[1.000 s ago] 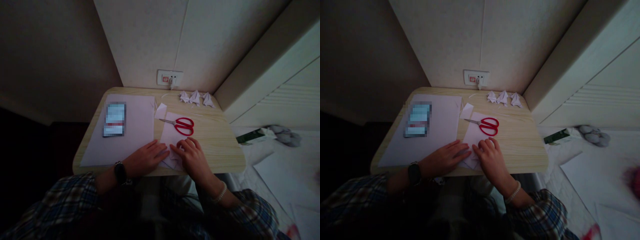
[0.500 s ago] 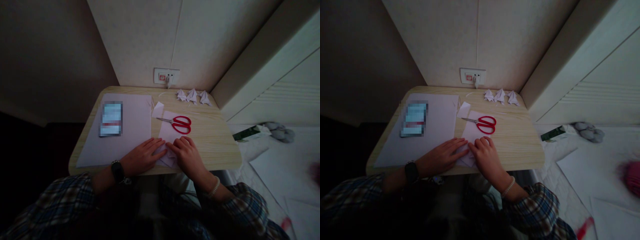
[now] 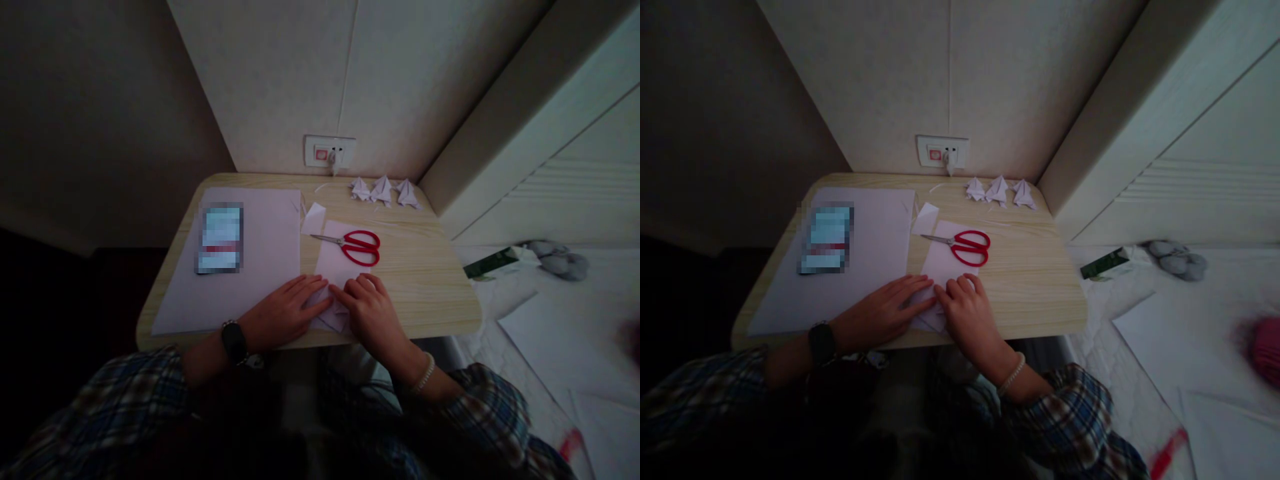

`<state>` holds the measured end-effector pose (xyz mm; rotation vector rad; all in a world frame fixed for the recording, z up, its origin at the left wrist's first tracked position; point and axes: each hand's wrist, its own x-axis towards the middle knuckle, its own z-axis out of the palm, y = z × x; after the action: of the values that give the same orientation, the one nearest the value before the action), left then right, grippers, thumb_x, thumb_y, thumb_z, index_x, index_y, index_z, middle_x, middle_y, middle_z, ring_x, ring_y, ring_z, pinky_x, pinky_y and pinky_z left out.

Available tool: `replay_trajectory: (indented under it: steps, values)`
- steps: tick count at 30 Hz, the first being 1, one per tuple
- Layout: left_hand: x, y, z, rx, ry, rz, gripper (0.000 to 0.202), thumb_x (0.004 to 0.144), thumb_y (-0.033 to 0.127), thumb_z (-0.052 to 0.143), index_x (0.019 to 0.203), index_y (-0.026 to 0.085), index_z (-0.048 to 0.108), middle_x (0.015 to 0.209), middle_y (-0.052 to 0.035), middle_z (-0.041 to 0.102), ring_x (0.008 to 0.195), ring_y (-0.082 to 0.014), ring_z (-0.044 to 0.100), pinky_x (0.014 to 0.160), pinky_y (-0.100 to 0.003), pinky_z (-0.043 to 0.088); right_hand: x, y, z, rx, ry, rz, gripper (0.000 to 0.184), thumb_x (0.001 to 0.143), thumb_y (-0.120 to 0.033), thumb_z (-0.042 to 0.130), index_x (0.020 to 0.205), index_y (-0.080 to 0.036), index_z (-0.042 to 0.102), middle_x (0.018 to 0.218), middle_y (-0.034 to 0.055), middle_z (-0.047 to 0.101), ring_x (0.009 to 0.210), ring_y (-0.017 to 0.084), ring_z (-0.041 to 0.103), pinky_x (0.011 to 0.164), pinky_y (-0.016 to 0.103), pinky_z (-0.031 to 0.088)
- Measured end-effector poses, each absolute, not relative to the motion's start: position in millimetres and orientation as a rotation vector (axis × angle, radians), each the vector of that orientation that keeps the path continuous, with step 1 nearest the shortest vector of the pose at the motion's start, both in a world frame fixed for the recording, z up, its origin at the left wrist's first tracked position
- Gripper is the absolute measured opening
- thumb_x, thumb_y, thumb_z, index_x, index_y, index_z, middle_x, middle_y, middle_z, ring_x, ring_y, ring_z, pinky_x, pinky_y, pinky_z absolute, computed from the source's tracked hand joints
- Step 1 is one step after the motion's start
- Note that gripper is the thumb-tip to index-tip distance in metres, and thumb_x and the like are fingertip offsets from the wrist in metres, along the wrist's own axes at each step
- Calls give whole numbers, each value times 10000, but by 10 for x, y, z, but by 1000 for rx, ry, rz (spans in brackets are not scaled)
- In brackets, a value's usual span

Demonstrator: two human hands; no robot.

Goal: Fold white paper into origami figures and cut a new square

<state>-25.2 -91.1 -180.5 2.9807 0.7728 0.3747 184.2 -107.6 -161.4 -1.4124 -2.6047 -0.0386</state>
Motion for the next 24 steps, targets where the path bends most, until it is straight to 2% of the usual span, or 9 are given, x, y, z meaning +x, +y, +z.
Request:
replay_trajectory:
  steps: [8,16,21,24]
  values:
    - [-243,-913,-1792,2963,771,398,458,806,31,472,1255,73,553,1336,-267,540,1290,-332,497,1049,-515,453,1796,-1089,-1627,-1420,-2608,5,306,884,-61,500,1136,-104,669,849,105,671,869,256,535,891,391,388]
    - [-266,-922,-1816,2957,787,393,467,804,18,495,1262,83,557,1367,-270,517,1318,-333,474,1044,-485,463,1879,-1068,-1667,-1403,-2559,110,378,856,-36,513,1173,-172,667,846,85,658,870,243,539,988,417,348]
    - [-299,-922,-1813,2960,813,360,507,818,54,523,1319,132,522,1396,-238,490,1317,-320,474,1025,-459,482,1915,-997,-1662,-1429,-2442,279,398,840,-32,520,1182,-170,669,904,78,657,872,214,565,900,368,406]
    - [-310,-925,-1819,2965,809,363,516,825,68,518,1336,140,498,1398,-226,484,1319,-305,468,1015,-447,489,1933,-928,-1665,-1469,-2347,375,321,876,-83,513,1135,-177,677,946,71,659,903,195,590,843,333,419]
